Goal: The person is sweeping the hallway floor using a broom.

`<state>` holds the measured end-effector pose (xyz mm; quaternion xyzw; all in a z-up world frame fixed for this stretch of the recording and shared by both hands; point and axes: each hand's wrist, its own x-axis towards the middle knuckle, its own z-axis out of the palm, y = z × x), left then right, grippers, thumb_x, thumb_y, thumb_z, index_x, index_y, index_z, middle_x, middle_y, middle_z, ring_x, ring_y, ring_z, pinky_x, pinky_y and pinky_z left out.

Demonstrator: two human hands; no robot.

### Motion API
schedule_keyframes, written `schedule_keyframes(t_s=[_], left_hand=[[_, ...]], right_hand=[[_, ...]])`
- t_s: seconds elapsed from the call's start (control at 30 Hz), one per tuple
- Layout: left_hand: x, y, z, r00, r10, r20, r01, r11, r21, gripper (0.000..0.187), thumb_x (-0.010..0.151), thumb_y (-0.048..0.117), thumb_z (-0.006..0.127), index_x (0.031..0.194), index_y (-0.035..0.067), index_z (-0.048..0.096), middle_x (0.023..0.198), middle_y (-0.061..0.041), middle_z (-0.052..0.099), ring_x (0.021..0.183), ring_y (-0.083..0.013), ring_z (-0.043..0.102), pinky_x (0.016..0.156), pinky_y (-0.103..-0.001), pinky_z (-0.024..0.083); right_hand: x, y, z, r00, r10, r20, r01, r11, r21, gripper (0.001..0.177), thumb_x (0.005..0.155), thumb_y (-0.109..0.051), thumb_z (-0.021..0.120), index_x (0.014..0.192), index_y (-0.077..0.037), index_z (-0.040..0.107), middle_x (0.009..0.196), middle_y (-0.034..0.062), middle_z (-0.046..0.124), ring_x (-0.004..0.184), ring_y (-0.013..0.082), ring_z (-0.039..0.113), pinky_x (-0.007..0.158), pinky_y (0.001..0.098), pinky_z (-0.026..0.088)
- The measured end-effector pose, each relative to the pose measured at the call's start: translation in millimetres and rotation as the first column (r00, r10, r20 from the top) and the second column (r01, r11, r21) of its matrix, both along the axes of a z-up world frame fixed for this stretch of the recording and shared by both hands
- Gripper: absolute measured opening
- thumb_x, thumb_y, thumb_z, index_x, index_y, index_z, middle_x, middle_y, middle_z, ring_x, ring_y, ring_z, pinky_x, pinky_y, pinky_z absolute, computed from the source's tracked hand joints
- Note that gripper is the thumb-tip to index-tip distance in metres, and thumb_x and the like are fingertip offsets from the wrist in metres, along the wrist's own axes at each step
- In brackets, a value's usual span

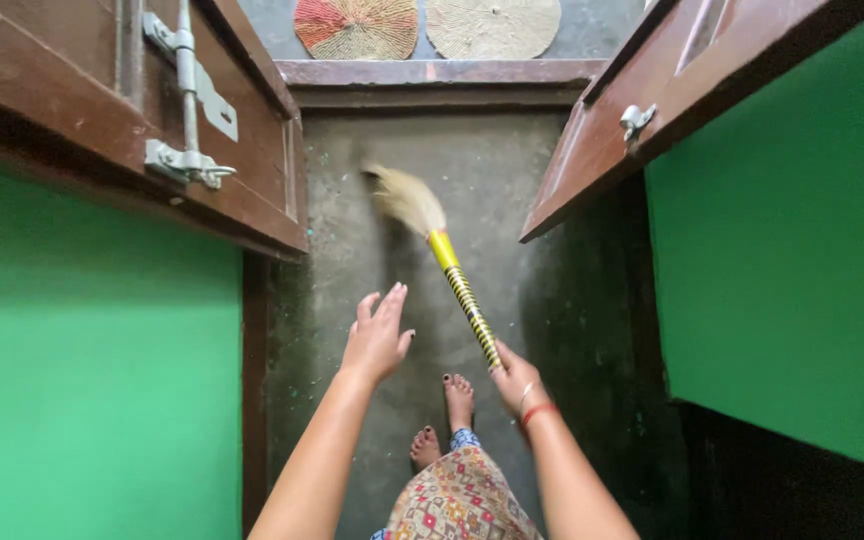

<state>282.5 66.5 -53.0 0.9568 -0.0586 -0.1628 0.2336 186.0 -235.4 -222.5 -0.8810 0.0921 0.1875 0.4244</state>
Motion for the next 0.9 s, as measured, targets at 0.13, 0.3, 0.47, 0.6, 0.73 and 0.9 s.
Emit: schedule_keyframes(t_s=[0.13, 0.3, 0.47, 0.6, 0.73, 0.9], left_hand=[[42, -15, 11, 0.999, 0.035, 0.036, -0.034, 0.999, -0.031, 0.082, 0.086, 0.025, 0.073, 0.156, 0.016, 0.032, 0.162, -0.001, 0.036, 0.145, -0.0345, 0.031, 0.111, -0.053, 0.040], [65, -19, 26, 0.994, 0.087, 0.064, -0.085, 0.996, -0.035, 0.073, 0.087, 0.023, 0.072, 0.152, 0.027, 0.041, 0.165, -0.010, 0.028, 0.147, -0.0304, 0.033, 0.114, -0.059, 0.033], [60, -7, 8, 0.985, 0.169, 0.020, -0.168, 0.985, -0.037, 0.071, 0.087, 0.022, 0.072, 0.151, 0.030, 0.044, 0.165, -0.011, 0.026, 0.149, -0.0313, 0.030, 0.114, -0.063, 0.029], [45, 8, -7, 0.974, 0.224, -0.030, -0.224, 0.974, -0.025, 0.072, 0.086, 0.024, 0.073, 0.151, 0.028, 0.043, 0.164, -0.011, 0.028, 0.149, -0.0315, 0.029, 0.114, -0.060, 0.031], [21, 22, -18, 0.958, 0.286, -0.005, -0.286, 0.957, -0.038, 0.072, 0.085, 0.025, 0.074, 0.151, 0.025, 0.044, 0.163, -0.011, 0.030, 0.149, -0.0320, 0.029, 0.114, -0.056, 0.035], [-20, 32, -7, 0.945, 0.326, -0.018, -0.327, 0.945, -0.032, 0.071, 0.085, 0.025, 0.075, 0.149, 0.022, 0.045, 0.162, -0.010, 0.032, 0.149, -0.0317, 0.029, 0.112, -0.055, 0.037]], right_hand=[[33, 26, 16, 0.966, -0.256, -0.016, 0.255, 0.953, 0.161, 0.064, 0.093, -0.013, 0.068, 0.152, -0.027, 0.048, 0.083, 0.0133, 0.067, 0.063, 0.0191, 0.064, 0.054, 0.0366, 0.052], [130, 6, -44, 0.756, -0.400, -0.518, 0.627, 0.670, 0.397, 0.019, 0.097, -0.006, 0.060, 0.114, -0.007, 0.053, 0.068, 0.0071, 0.054, 0.048, 0.0195, 0.055, 0.040, 0.0359, 0.049], [186, 48, -4, 0.886, -0.173, -0.431, 0.268, 0.948, 0.170, 0.047, 0.092, -0.009, 0.062, 0.137, -0.022, 0.055, 0.074, 0.0110, 0.063, 0.053, 0.0201, 0.061, 0.049, 0.0381, 0.054], [223, 82, 29, 0.860, 0.285, -0.422, -0.379, 0.913, -0.154, 0.066, 0.091, -0.017, 0.060, 0.153, -0.033, 0.045, 0.095, 0.0174, 0.075, 0.074, 0.0294, 0.074, 0.070, 0.0423, 0.061], [233, 103, 35, 0.720, 0.512, -0.468, -0.672, 0.683, -0.286, 0.067, 0.091, -0.024, 0.067, 0.151, -0.037, 0.042, 0.115, 0.0162, 0.070, 0.100, 0.0353, 0.069, 0.085, 0.0483, 0.057], [189, 92, 30, 0.541, 0.605, -0.584, -0.827, 0.510, -0.238, 0.077, 0.089, -0.017, 0.070, 0.154, -0.045, 0.038, 0.120, 0.0132, 0.070, 0.106, 0.0327, 0.070, 0.090, 0.0456, 0.056]])
